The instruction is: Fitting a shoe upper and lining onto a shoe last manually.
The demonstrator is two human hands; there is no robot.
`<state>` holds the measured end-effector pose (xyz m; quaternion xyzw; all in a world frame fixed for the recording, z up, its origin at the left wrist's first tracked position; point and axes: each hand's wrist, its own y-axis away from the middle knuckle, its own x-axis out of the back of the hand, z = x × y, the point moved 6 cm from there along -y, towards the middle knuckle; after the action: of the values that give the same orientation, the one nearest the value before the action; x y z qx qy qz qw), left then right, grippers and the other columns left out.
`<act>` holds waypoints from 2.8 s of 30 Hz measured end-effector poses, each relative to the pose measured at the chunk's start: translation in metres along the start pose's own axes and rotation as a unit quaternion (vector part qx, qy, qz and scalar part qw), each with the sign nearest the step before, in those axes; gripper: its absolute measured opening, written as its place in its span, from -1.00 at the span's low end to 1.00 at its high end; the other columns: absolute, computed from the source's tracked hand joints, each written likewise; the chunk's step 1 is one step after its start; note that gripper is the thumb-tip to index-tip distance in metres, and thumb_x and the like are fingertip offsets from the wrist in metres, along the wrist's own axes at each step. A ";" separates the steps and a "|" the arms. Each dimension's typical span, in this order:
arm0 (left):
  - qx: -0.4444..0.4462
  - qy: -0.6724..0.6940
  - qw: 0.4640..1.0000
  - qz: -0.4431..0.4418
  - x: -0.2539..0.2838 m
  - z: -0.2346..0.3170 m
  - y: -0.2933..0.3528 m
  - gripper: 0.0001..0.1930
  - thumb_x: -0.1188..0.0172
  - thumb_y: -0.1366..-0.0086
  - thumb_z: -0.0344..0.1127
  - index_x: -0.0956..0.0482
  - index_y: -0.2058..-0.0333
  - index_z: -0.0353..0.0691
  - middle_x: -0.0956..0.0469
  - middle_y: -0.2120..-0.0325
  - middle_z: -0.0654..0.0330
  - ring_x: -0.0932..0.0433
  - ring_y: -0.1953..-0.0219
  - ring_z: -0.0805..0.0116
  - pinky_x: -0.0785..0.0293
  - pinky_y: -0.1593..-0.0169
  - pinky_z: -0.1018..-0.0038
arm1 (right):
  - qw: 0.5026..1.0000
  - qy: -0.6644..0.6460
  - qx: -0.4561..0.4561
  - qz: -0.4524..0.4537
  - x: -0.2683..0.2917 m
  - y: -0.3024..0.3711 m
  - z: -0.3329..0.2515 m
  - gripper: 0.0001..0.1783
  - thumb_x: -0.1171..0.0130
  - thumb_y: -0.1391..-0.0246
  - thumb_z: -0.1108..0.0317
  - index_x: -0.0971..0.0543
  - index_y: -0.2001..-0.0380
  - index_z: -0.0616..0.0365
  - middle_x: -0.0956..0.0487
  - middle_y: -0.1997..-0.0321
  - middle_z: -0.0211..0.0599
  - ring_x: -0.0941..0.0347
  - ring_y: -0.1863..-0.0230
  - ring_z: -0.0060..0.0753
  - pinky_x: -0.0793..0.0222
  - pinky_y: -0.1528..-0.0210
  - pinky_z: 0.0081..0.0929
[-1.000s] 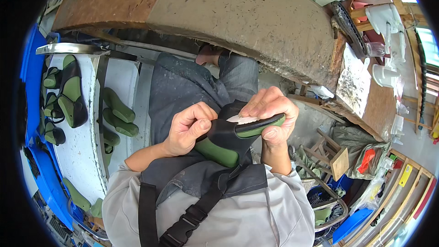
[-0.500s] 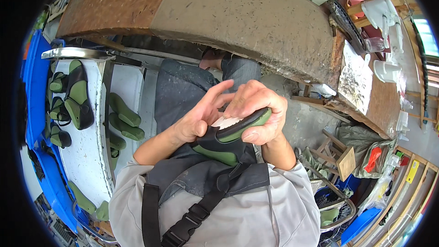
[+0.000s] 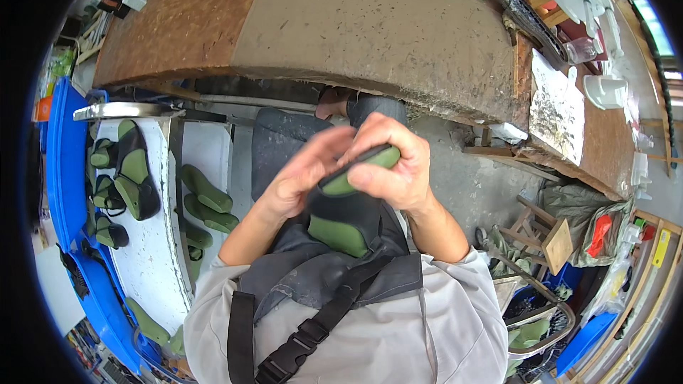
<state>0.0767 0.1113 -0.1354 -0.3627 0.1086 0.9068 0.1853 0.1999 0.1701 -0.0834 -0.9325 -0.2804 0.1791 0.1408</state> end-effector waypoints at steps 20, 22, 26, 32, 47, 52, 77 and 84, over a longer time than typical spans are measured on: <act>-0.192 0.246 0.949 0.048 0.042 -0.009 -0.004 -0.35 -0.16 -0.02 0.39 -0.35 0.36 -0.18 -0.33 0.47 0.25 -0.28 0.42 0.38 -0.31 0.32 0.46 | 0.946 -0.112 -0.304 0.009 -0.035 0.035 0.055 -0.75 -0.14 -0.20 0.21 -0.48 0.43 0.17 -0.43 0.55 -0.56 -0.28 0.55 -0.76 -0.24 0.53 -0.69; -0.185 0.239 0.952 0.045 0.043 -0.011 -0.002 -0.33 -0.17 -0.01 0.40 -0.32 0.36 -0.17 -0.30 0.46 0.27 -0.25 0.42 0.39 -0.28 0.32 0.48 | 0.951 -0.136 -0.276 0.036 -0.039 0.039 0.055 -0.76 -0.14 -0.20 0.24 -0.50 0.46 0.18 -0.43 0.57 -0.56 -0.27 0.56 -0.77 -0.19 0.56 -0.71; -0.177 0.231 0.956 0.033 0.045 -0.015 -0.001 -0.33 -0.16 -0.01 0.42 -0.31 0.38 -0.16 -0.27 0.49 0.27 -0.23 0.44 0.39 -0.21 0.35 0.51 | 0.953 -0.163 -0.242 0.085 -0.036 0.044 0.059 -0.77 -0.15 -0.19 0.27 -0.52 0.48 0.16 -0.42 0.59 -0.56 -0.25 0.59 -0.79 -0.16 0.58 -0.74; -0.197 0.226 0.953 0.044 0.035 -0.006 -0.002 -0.41 -0.21 -0.05 0.28 -0.33 0.35 -0.19 -0.33 0.45 0.23 -0.33 0.40 0.35 -0.34 0.31 0.45 | 0.915 -0.191 -0.355 0.008 -0.040 0.039 0.052 -0.75 -0.14 -0.20 0.31 -0.46 0.55 0.14 -0.40 0.57 -0.54 -0.24 0.55 -0.74 -0.15 0.49 -0.71; -0.266 0.135 0.954 0.035 0.020 -0.002 -0.005 -0.83 -0.21 -0.23 -0.23 -0.40 0.39 -0.10 -0.43 0.51 0.29 -0.44 0.35 0.29 -0.41 0.12 0.39 | 0.980 -0.064 -0.183 -0.037 -0.041 0.018 0.056 0.16 -0.40 0.13 -0.07 0.08 -0.35 0.13 -0.26 -0.17 -0.03 -0.13 -0.26 -0.18 0.00 -0.31 -0.20; -0.266 0.145 0.953 0.029 0.019 -0.011 0.001 -0.53 -0.21 -0.12 0.15 -0.31 0.34 -0.12 -0.36 0.44 0.23 -0.42 0.24 0.23 -0.42 0.07 0.29 | 0.943 -0.265 -0.199 -0.045 -0.051 0.022 0.059 -0.08 -0.29 -0.06 0.16 0.02 -0.33 0.09 -0.32 -0.11 -0.16 -0.19 -0.21 -0.31 -0.04 -0.27 -0.30; -0.352 0.117 0.889 0.268 0.079 0.139 -0.017 -0.54 0.06 -0.37 0.07 -0.50 0.08 -0.22 -0.59 0.23 0.16 -0.59 0.25 0.29 -0.55 0.16 0.35 | 0.819 0.538 0.201 0.000 -0.063 0.026 -0.035 -0.64 -0.29 0.15 0.40 -0.53 0.20 0.22 -0.56 0.25 -0.19 -0.54 0.27 -0.20 -0.46 0.21 -0.38; -0.165 0.231 0.959 0.025 0.044 0.122 -0.037 -0.52 0.07 -0.34 0.13 -0.54 0.16 -0.19 -0.61 0.30 0.10 -0.62 0.32 0.23 -0.59 0.21 0.31 | 0.818 0.532 0.216 -0.048 -0.005 -0.023 -0.021 -0.22 -0.34 0.20 0.43 -0.28 -0.16 0.22 -0.37 -0.17 0.04 -0.31 -0.20 0.05 -0.28 -0.19 -0.17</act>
<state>-0.0129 0.1962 -0.0815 -0.5849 0.0066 0.8081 0.0698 0.1933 0.1824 -0.0547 -0.8136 -0.1608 -0.2957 0.4741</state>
